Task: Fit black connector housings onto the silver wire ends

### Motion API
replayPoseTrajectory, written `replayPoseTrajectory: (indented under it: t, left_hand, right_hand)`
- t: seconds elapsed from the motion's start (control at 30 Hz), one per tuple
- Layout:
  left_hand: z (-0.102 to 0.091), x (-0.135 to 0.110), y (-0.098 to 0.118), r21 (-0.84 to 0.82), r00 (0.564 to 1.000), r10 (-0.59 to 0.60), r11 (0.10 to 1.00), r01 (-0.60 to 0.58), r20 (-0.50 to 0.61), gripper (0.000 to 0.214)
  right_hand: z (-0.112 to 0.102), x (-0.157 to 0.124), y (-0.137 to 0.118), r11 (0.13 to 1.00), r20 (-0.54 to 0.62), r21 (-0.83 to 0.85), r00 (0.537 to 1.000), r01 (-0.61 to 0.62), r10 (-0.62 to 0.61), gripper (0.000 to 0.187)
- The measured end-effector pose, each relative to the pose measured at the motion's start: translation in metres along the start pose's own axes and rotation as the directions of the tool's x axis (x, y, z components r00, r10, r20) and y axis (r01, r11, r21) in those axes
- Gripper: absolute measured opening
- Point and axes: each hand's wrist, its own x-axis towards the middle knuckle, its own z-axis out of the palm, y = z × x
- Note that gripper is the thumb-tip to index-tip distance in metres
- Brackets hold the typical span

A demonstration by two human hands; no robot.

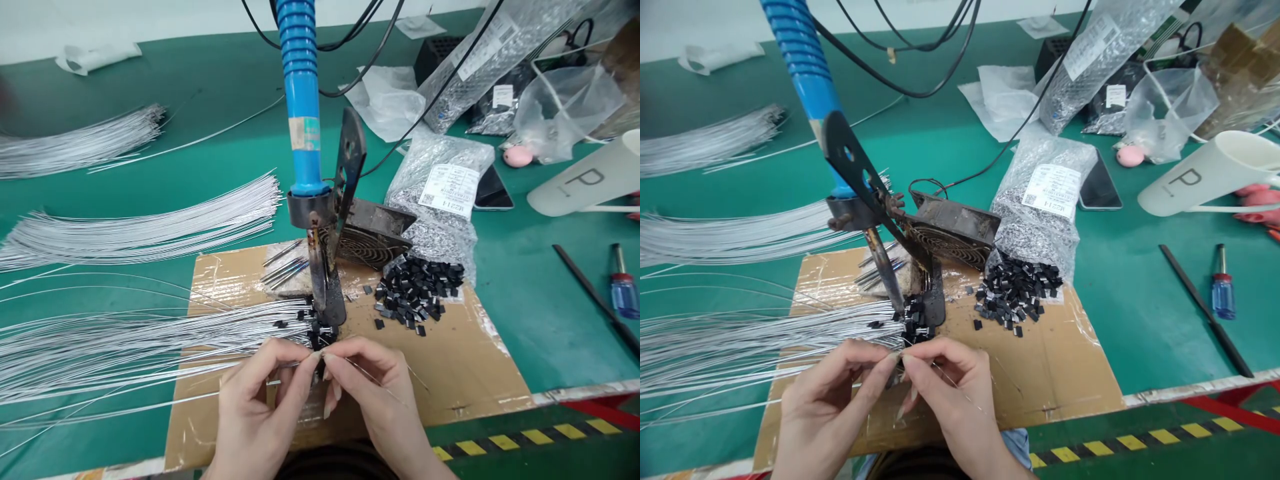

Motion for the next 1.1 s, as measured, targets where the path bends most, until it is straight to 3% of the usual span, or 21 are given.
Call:
replayPoseTrajectory:
  t: [0.4, 0.6, 0.9, 1.1]
  left_hand:
    - [-0.004, 0.001, 0.003, 0.022, 0.997, 0.022, 0.999, -0.024, 0.073, 0.017]
    - [-0.001, 0.000, 0.003, 0.037, 1.000, 0.003, 0.999, -0.004, 0.030, 0.016]
    - [0.003, -0.003, -0.001, 0.112, 0.999, 0.031, 0.993, -0.029, -0.013, 0.015]
    - [0.009, -0.006, -0.003, 0.050, 0.998, -0.009, 0.999, 0.012, -0.061, 0.014]
  right_hand:
    - [-0.012, 0.008, -0.021, 0.981, 0.098, -0.052, 0.976, -0.188, 0.192, 0.021]
    - [-0.013, 0.005, -0.015, 0.990, 0.117, -0.031, 0.983, -0.138, 0.141, 0.021]
    - [-0.002, 0.001, -0.001, 0.989, 0.024, 0.106, 0.995, -0.102, 0.100, 0.018]
    - [0.009, 0.001, 0.005, 0.973, -0.005, 0.209, 0.995, -0.098, 0.101, 0.022]
